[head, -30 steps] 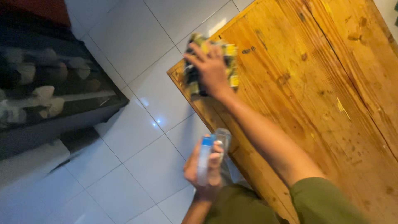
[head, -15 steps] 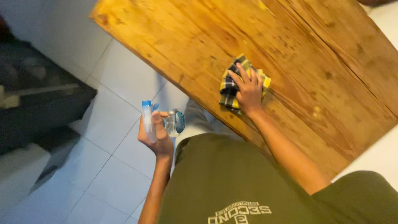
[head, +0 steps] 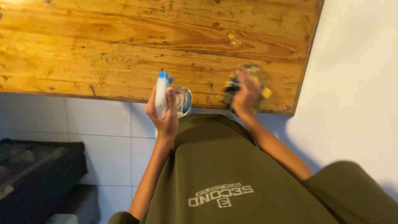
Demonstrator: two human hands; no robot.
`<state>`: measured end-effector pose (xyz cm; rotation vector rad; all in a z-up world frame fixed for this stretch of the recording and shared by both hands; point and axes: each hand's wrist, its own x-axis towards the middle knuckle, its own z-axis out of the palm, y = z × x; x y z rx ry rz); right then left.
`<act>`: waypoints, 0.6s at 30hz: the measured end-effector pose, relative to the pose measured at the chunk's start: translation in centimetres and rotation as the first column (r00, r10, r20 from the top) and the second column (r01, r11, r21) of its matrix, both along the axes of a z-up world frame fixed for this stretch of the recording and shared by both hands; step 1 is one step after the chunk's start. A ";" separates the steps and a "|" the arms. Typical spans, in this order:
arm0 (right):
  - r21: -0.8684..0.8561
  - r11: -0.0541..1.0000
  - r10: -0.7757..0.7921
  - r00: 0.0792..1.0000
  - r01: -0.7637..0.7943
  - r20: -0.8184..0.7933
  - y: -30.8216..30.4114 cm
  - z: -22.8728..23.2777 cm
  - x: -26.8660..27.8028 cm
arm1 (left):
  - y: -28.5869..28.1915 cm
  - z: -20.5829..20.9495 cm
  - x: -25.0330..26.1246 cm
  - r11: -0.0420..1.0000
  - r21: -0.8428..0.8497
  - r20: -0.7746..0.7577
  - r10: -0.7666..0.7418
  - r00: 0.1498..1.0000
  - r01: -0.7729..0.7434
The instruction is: The person cleans a wooden table surface using a spray bottle and a cloth. They repeatedly spray the table and wipe it down with a yellow and black patterned cloth, moving across the surface to remove dirt and debris.
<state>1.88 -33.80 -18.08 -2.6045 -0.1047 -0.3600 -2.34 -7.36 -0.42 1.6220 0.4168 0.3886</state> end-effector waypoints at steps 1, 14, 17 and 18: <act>0.052 0.995 0.090 0.995 -0.088 -0.039 2.0 0.3 0.5 | -0.7 0.2 -0.2 1.000 0.011 0.007 0.005 1.000 -0.005; -0.124 0.945 0.309 0.950 -0.302 0.042 2.2 -0.8 4.5 | -1.6 1.8 -0.8 0.928 0.310 -0.076 -0.192 0.978 0.206; -0.243 0.962 0.141 0.988 -0.124 0.056 -6.0 -1.6 7.2 | -0.5 1.4 0.2 0.927 0.302 -0.094 -0.203 0.975 0.222; -0.040 0.998 0.036 0.997 -0.039 -0.066 -8.3 -1.5 7.9 | -0.2 1.2 0.3 0.929 0.291 -0.124 -0.202 0.972 0.230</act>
